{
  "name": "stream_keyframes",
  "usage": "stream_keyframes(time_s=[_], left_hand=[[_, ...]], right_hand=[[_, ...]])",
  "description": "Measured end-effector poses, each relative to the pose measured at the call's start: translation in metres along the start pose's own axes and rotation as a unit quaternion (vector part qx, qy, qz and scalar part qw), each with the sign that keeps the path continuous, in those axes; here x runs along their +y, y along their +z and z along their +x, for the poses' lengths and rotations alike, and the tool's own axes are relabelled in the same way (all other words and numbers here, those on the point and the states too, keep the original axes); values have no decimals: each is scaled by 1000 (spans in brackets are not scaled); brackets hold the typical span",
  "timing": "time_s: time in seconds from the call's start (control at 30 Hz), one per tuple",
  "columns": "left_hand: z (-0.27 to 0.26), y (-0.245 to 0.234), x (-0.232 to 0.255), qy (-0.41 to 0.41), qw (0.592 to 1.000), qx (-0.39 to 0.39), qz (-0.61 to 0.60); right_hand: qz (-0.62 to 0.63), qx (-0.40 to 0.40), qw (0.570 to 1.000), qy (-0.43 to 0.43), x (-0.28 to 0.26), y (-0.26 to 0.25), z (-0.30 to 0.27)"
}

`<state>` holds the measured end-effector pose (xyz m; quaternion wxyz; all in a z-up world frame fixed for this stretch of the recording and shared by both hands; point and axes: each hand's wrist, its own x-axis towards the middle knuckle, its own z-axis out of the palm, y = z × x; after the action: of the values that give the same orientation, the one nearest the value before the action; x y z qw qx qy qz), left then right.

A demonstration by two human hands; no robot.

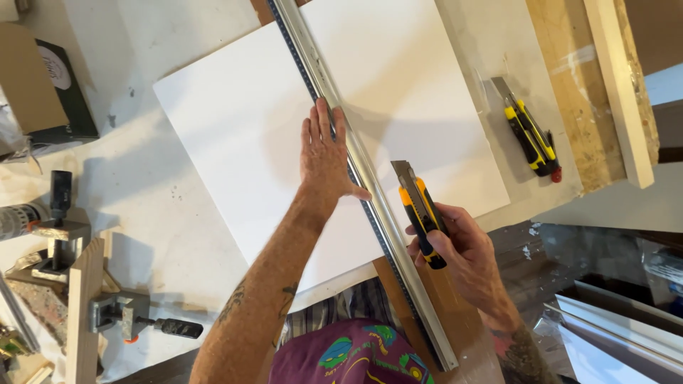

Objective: Measuring, marking, and cutting a board to fit a wooden frame using a pencil and utility knife.

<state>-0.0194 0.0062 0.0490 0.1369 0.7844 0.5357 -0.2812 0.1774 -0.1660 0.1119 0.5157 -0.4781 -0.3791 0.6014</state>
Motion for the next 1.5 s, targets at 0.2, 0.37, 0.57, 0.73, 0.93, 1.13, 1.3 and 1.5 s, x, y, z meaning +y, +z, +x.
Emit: stream_keyframes(time_s=[0.2,0.37,0.57,0.73,0.93,1.13,1.3,1.5], left_hand=[[2,2,0,4,1000,-1,-4],[5,4,0,1,1000,-7,1],[4,1,-1,2,1000,-14,-18],[9,8,1,1,999,-29,23],[13,12,1,-2,996,-42,77],[12,12,2,-4,996,-37,82],[13,14,3,-2,996,-41,79],[12,12,1,1,997,-32,69]], right_hand=[[-29,46,998,22,9,6,12],[-64,61,996,13,-3,10,21],[-113,53,992,-5,-17,19,21],[-130,80,988,16,-30,30,22],[-177,109,978,14,-42,37,21],[-215,129,968,-31,-45,42,22],[-211,121,970,-26,-44,40,21],[-213,135,967,-16,-45,43,21]])
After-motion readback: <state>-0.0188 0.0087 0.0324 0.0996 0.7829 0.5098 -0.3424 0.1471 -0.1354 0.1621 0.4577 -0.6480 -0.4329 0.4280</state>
